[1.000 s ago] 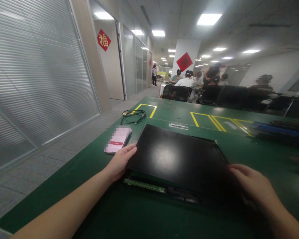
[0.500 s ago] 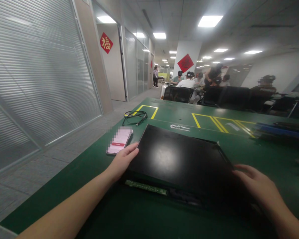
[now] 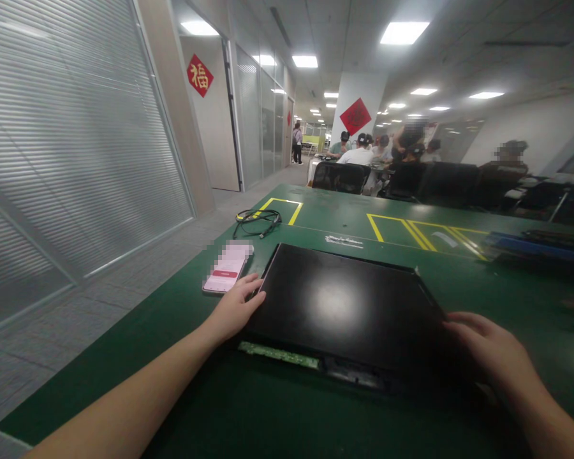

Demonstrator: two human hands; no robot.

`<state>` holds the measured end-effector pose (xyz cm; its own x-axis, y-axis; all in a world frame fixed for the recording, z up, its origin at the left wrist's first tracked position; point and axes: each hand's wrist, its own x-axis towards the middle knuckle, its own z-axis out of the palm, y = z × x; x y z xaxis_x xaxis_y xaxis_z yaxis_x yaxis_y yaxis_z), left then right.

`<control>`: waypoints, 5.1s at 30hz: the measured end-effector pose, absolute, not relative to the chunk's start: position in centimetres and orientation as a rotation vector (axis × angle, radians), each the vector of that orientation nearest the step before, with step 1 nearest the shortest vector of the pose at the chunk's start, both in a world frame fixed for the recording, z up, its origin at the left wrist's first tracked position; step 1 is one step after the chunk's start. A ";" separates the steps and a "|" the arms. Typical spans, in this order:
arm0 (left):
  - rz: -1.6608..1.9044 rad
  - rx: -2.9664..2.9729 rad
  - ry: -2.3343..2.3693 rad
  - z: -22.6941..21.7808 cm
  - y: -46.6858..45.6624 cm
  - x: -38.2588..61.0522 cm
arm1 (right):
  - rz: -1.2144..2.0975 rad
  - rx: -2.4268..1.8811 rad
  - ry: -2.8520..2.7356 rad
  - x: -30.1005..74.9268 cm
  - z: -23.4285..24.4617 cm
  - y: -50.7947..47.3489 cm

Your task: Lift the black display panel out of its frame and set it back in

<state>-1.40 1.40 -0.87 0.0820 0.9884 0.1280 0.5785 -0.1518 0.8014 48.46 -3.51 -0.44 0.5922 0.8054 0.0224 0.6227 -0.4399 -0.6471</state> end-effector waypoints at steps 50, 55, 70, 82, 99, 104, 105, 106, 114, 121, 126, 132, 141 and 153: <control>0.800 2.047 1.691 -2.0 1.6 -1.1 | 0.355 -2.227 -1.236 48.5 -0.1 -3.4; 0.775 2.065 1.700 -2.0 1.6 -1.0 | 0.340 -2.250 -1.255 48.1 0.5 -3.5; 0.795 2.056 1.703 -2.3 1.7 -1.2 | 0.375 -2.208 -1.226 48.2 -0.1 -3.7; 0.782 2.052 1.709 -1.8 1.4 -0.9 | 0.370 -2.239 -1.195 47.3 0.9 -3.7; 0.425 2.307 1.318 1.8 0.1 -3.0 | 0.271 -2.200 -1.307 47.8 -0.1 -3.7; 0.389 2.285 1.170 2.3 0.0 -3.3 | 0.245 -2.185 -1.325 47.7 -0.2 -3.8; 0.392 2.281 1.158 2.3 0.0 -3.4 | 0.237 -2.186 -1.329 47.5 -0.2 -3.9; 0.395 2.283 1.150 2.3 -0.1 -3.4 | 0.230 -2.189 -1.335 47.4 -0.3 -3.9; 0.333 2.336 1.155 2.5 -0.1 -3.4 | 0.219 -2.090 -1.493 47.0 -1.2 -3.8; 0.379 2.380 1.066 2.8 -0.4 -3.0 | 0.334 -2.081 -1.648 47.6 -1.9 -3.5; 0.405 2.384 1.022 2.8 -0.4 -3.1 | 0.350 -2.083 -1.630 47.9 -2.1 -3.4; 0.382 2.390 1.014 2.7 -0.4 -3.1 | 0.374 -2.079 -1.624 48.0 -2.2 -3.4; 0.393 2.393 0.990 2.5 -0.3 -3.1 | 0.406 -2.052 -1.625 48.1 -2.0 -3.5; 0.359 2.424 1.045 2.2 0.0 -3.5 | 0.413 -2.106 -1.623 46.9 -1.0 -3.8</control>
<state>-3.47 -0.02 2.25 0.6751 0.7360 0.0508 0.6122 -0.5973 0.5181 46.91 -3.82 -0.96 0.2641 0.9639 0.0350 0.8300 -0.2086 -0.5173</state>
